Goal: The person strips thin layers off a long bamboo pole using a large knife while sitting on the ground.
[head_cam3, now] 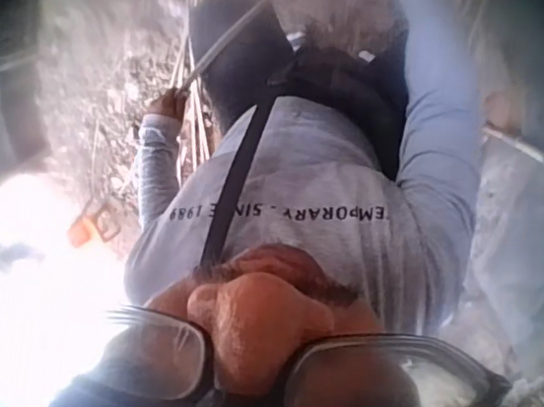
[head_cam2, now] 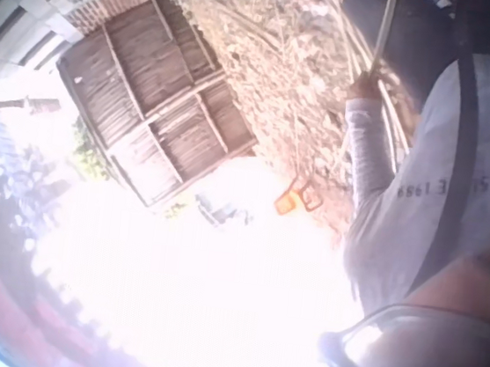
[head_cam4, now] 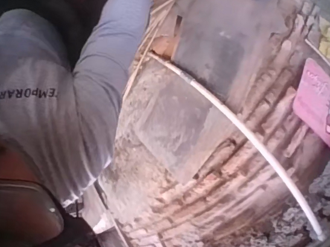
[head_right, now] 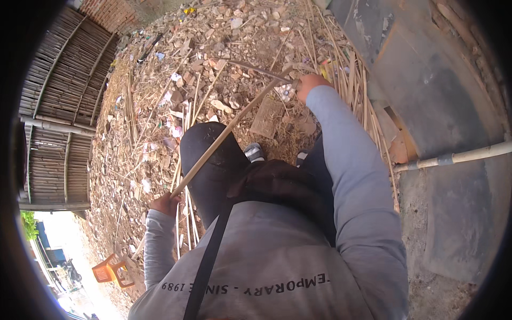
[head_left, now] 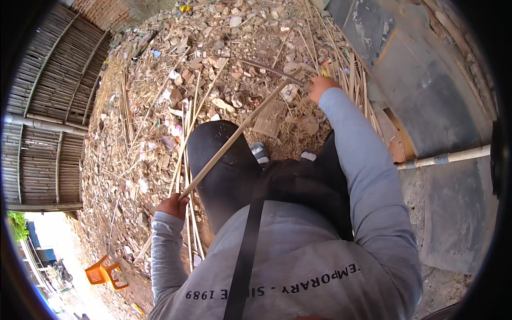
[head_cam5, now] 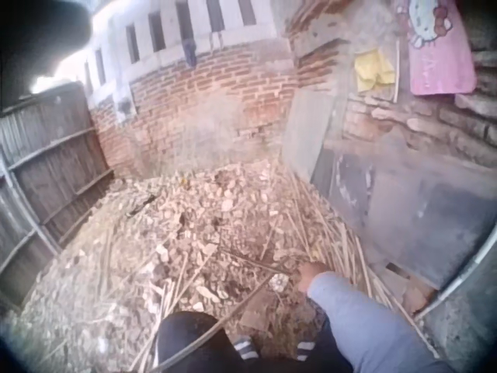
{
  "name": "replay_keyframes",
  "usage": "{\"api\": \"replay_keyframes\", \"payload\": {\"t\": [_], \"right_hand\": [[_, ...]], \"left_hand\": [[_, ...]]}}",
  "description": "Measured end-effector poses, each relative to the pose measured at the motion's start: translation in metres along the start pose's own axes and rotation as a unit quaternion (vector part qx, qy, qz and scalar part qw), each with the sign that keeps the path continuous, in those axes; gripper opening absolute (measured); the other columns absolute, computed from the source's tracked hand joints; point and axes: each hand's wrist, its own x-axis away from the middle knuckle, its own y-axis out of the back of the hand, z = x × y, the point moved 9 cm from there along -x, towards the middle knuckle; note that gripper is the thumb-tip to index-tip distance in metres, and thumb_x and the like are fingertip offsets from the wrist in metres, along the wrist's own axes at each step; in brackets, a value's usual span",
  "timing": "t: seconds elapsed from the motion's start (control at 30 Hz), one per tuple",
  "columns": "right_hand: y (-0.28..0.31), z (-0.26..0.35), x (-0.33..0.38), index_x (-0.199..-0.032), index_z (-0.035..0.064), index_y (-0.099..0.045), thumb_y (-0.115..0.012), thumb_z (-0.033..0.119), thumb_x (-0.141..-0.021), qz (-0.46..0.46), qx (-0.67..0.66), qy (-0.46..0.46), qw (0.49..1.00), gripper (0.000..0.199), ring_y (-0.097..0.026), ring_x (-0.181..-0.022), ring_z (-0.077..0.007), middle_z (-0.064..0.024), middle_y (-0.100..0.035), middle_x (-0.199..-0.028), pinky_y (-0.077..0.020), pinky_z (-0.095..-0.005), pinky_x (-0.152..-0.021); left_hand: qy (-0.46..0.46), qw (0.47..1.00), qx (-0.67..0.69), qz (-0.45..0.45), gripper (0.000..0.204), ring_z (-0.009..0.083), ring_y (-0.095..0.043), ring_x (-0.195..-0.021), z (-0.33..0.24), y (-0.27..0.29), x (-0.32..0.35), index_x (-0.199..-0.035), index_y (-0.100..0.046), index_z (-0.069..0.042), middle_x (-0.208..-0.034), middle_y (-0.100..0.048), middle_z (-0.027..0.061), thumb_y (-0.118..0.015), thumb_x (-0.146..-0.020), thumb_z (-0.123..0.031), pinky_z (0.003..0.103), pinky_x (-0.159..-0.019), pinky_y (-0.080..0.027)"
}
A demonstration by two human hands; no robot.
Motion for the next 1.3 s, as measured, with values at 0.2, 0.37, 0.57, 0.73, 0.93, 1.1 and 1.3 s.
{"api": "replay_keyframes", "payload": {"t": [0.2, 0.37, 0.57, 0.73, 0.93, 1.1, 1.3], "right_hand": [[0.007, 0.055, 0.037, -0.104, 0.0116, -0.066, -0.065, 0.021, -0.076, 0.006, 0.033, 0.118, 0.992, 0.03, -0.065, -0.09, -0.0347, -0.0183, -0.067, -0.095, -0.0519, -0.0433, -0.083], [0.005, -0.028, -0.011, -0.114, 0.0121, -0.065, -0.068, 0.022, -0.074, -0.079, -0.049, -0.012, 0.996, 0.041, -0.065, -0.093, -0.034, -0.0185, -0.067, -0.101, -0.0515, -0.0423, -0.085], [0.022, 0.028, 0.02, -0.117, 0.0134, -0.064, -0.066, 0.021, -0.076, -0.047, 0.012, 0.061, 0.997, 0.042, -0.065, -0.095, -0.0341, -0.0176, -0.067, -0.104, -0.0513, -0.0412, -0.086], [0.021, 0.045, 0.03, -0.115, 0.0157, -0.065, -0.066, 0.021, -0.077, -0.014, 0.11, 0.16, 0.981, 0.039, -0.065, -0.094, -0.0336, -0.017, -0.068, -0.103, -0.0512, -0.0424, -0.085], [0.024, -0.025, -0.004, -0.115, 0.0161, -0.065, -0.066, 0.021, -0.077, -0.09, -0.001, -0.042, 0.995, 0.038, -0.065, -0.091, -0.0331, -0.0171, -0.068, -0.1, -0.0512, -0.0424, -0.084], [0.032, 0.04, 0.029, -0.106, 0.0125, -0.066, -0.065, 0.02, -0.077, -0.028, 0.044, 0.102, 0.993, 0.03, -0.065, -0.091, -0.0335, -0.0159, -0.068, -0.098, -0.0512, -0.0421, -0.084], [0.024, -0.053, -0.015, -0.107, 0.0139, -0.065, -0.064, 0.024, -0.078, -0.089, -0.069, -0.093, 0.989, 0.031, -0.063, -0.096, -0.0353, -0.0165, -0.066, -0.103, -0.0498, -0.0437, -0.087]], "left_hand": [[0.002, 1.0, -0.002, 0.006, 0.03, 0.0436, -0.062, -0.064, 0.003, -0.005, 0.004, -0.087, -0.058, -0.007, -0.065, -0.062, 0.0214, -0.056, -0.092, -0.036, 0.051, -0.057, -0.048], [-0.029, 0.999, 0.003, -0.035, 0.03, 0.0428, -0.062, -0.062, 0.001, -0.008, -0.001, -0.087, -0.058, -0.008, -0.064, -0.061, 0.021, -0.058, -0.091, -0.037, 0.051, -0.055, -0.048], [0.007, 1.0, 0.017, 0.012, 0.033, 0.0438, -0.062, -0.066, 0.011, -0.011, 0.006, -0.089, -0.061, -0.007, -0.068, -0.063, 0.0222, -0.056, -0.092, -0.039, 0.051, -0.06, -0.049], [-0.012, 1.0, 0.023, -0.01, 0.034, 0.0439, -0.061, -0.067, 0.014, -0.016, 0.005, -0.092, -0.062, -0.006, -0.068, -0.062, 0.0215, -0.055, -0.092, -0.04, 0.051, -0.061, -0.049], [0.002, 0.998, 0.052, 0.041, 0.035, 0.0444, -0.062, -0.07, -0.002, 0.0, 0.004, -0.092, -0.063, -0.004, -0.071, -0.063, 0.0226, -0.053, -0.093, -0.037, 0.05, -0.063, -0.049], [0.015, 0.997, 0.064, 0.039, 0.035, 0.044, -0.062, -0.07, 0.004, -0.008, 0.007, -0.09, -0.063, -0.005, -0.07, -0.062, 0.0231, -0.054, -0.092, -0.038, 0.049, -0.062, -0.049], [-0.018, 0.997, 0.068, -0.017, 0.034, 0.0432, -0.061, -0.065, 0.016, -0.012, 0.007, -0.087, -0.063, -0.006, -0.067, -0.062, 0.0213, -0.056, -0.092, -0.039, 0.049, -0.058, -0.048]]}}
